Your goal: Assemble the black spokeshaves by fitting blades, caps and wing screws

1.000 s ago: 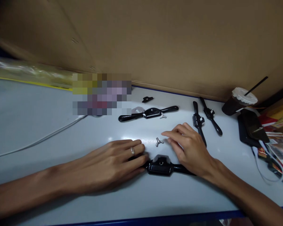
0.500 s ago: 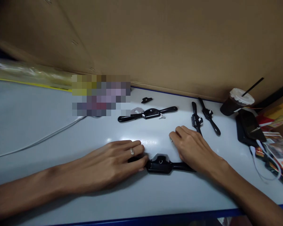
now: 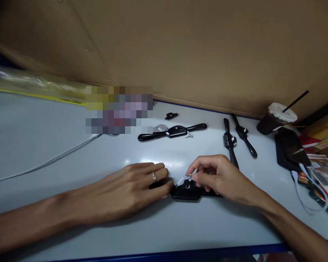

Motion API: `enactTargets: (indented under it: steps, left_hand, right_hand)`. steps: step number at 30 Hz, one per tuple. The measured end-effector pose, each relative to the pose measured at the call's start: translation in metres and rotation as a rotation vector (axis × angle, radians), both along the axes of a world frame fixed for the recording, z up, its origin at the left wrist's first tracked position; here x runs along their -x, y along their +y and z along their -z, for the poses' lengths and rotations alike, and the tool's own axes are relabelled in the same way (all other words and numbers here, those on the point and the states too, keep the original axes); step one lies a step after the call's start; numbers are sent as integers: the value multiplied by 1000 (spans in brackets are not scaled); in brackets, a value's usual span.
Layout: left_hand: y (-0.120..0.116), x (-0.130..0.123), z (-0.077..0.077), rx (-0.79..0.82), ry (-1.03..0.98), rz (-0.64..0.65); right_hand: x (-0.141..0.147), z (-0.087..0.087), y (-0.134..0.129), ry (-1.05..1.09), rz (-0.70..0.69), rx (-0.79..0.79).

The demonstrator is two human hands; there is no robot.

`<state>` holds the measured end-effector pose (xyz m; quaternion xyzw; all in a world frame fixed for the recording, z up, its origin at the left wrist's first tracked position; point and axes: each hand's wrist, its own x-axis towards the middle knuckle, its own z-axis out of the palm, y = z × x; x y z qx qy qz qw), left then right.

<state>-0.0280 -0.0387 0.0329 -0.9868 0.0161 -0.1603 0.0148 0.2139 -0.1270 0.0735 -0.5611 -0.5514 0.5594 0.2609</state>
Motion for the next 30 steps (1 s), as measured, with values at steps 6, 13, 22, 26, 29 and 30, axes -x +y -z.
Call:
enactTargets:
  steps: [6, 13, 22, 26, 29, 30]
  left_hand:
    - [0, 0, -1, 5, -10, -2]
    - [-1, 0, 0, 8, -17, -1]
    - [0, -1, 0, 2, -8, -4]
    - [-1, -1, -1, 6, -14, -2]
    - [-1, -1, 0, 10, -13, -2]
    - [-1, -1, 0, 10, -12, -4]
  right_hand:
    - [10, 2, 0, -37, -11, -60]
    - [12, 6, -2, -178, -20, -136]
    - [20, 9, -4, -249, -4, -148]
    - [20, 9, -4, -232, 6, -157]
    - [19, 9, -3, -209, -15, -141]
    - [18, 9, -3, -208, -23, -137]
